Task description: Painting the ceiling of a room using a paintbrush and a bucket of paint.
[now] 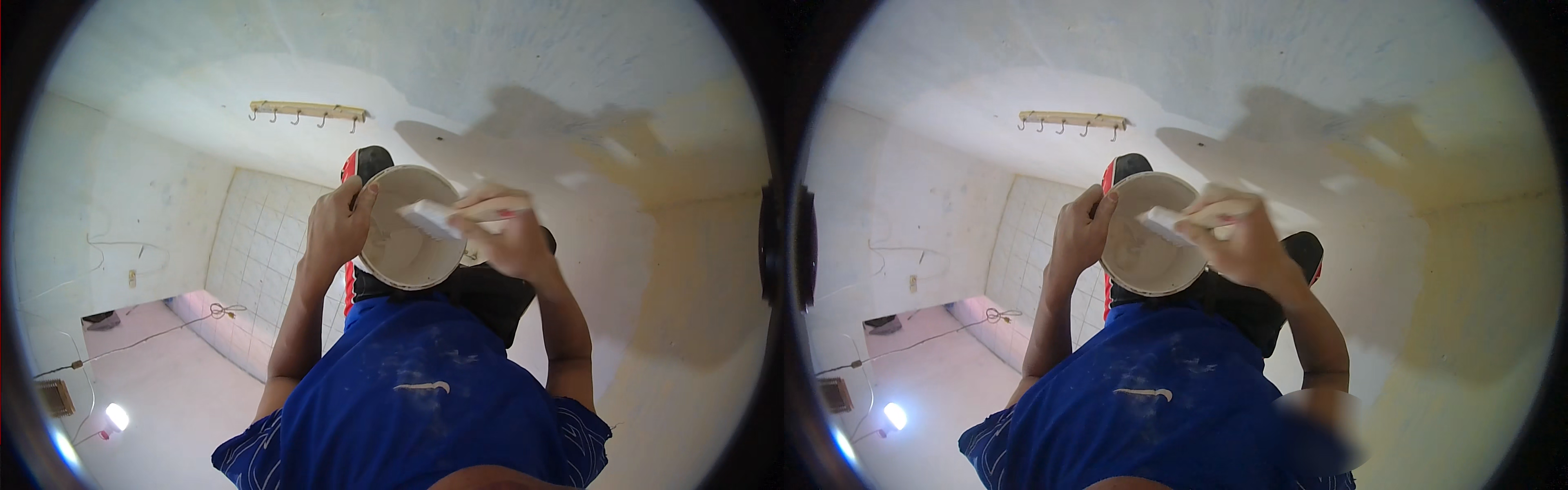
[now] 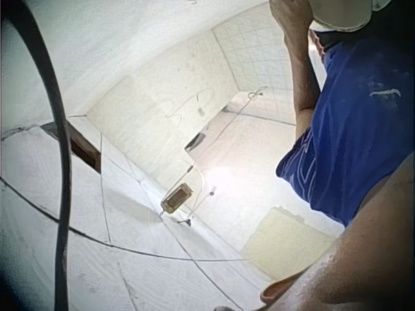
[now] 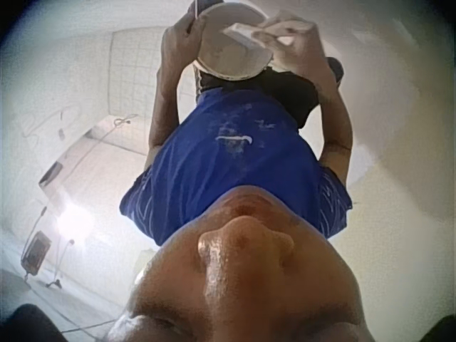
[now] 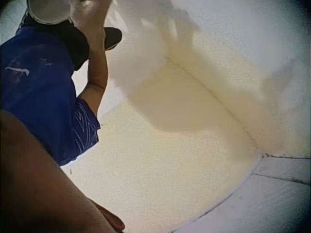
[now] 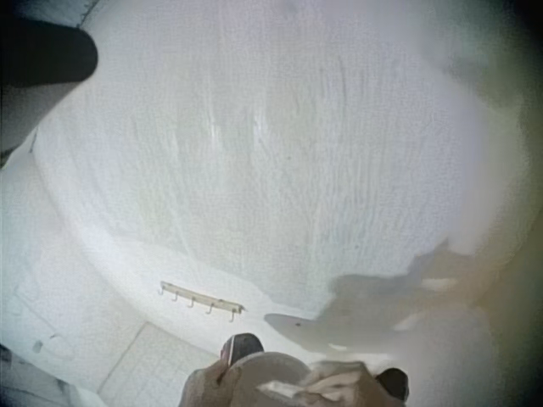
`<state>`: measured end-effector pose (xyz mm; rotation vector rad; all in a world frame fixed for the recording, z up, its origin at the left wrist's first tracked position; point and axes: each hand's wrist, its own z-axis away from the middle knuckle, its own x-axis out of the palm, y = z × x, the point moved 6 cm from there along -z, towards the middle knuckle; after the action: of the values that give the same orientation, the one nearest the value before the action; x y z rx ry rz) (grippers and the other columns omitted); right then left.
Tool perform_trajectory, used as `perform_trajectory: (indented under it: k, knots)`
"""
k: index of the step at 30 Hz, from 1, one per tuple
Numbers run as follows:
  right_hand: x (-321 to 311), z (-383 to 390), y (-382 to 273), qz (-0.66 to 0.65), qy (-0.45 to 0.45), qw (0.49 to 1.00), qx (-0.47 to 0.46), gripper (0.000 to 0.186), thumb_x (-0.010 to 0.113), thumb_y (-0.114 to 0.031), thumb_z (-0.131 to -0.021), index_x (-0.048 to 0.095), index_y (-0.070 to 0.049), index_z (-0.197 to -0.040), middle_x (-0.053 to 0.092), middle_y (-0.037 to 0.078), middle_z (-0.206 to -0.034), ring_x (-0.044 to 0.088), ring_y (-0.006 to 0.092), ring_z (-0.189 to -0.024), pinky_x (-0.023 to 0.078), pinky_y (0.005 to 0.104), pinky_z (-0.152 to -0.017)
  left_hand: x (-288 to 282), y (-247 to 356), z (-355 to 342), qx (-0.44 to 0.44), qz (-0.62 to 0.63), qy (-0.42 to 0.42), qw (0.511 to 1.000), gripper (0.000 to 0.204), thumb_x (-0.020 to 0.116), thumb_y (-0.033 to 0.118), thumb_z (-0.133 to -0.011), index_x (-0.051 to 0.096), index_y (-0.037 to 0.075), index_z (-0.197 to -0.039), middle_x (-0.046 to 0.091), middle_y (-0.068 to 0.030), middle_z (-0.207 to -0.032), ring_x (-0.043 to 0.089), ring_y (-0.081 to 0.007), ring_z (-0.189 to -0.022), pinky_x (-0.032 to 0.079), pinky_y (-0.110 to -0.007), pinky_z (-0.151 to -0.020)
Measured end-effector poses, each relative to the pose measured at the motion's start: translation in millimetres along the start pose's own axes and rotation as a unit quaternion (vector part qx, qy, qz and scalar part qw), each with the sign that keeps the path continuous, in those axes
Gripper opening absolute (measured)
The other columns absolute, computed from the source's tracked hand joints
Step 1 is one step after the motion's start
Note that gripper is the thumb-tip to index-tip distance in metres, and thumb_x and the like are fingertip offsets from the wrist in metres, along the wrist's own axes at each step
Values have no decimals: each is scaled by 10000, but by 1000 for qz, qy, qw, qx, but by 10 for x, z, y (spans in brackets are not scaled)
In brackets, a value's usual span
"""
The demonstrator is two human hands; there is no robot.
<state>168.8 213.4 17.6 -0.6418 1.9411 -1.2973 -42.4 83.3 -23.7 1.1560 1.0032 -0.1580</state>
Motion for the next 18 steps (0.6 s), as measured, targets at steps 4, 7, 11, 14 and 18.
perform_trajectory:
  k: [4, 7, 11, 14, 18]
  knots:
    - [815, -173, 432, 78, -225, 971, 7, 324, 798, -117, -866, 548, 9, -702, 691, 122, -844, 636, 358, -780, 488, 409, -690, -23, -66, -3, -8, 22, 10, 1000, 422, 598, 308, -1052, 540, -29, -805, 470, -204, -615, 402, -227, -536, 374, -430, -540]
    - [1055, -233, 724, 107, -295, 944, 102, 184, 770, -158, -879, 635, -36, -848, 718, 153, -915, 668, 385, -922, 507, 474, -789, -46, -73, -10, -19, 10, -7, 1000, 403, 598, 330, -1039, 563, 9, -798, 598, -246, -675, 599, -457, -640, 444, -502, -594]
    - [1283, -227, 897, 172, -370, 906, 114, 163, 736, -181, -879, 677, -86, -997, 731, 173, -976, 668, 399, -1055, 508, 518, -887, -61, -135, -1, -33, 18, -13, 999, 399, 595, 324, -1041, 561, 13, -794, 596, -241, -670, 590, -455, -632, 444, -500, -596]
    - [1344, -235, 870, 203, -387, 895, 95, 191, 714, -151, -861, 708, -97, -1043, 739, 169, -1013, 675, 385, -1084, 519, 506, -930, -65, -160, 1, -41, 18, -6, 999, 395, 595, 321, -1041, 556, 16, -792, 592, -237, -665, 582, -453, -628, 440, -503, -597]
    - [1300, -306, 727, 199, -410, 885, 101, 254, 703, -153, -857, 719, -109, -1106, 740, 168, -1082, 674, 384, -1101, 518, 500, -957, -56, -175, -17, -29, 22, -3, 999, 398, 597, 323, -1040, 547, 17, -789, 584, -239, -662, 580, -457, -632, 435, -511, -599]
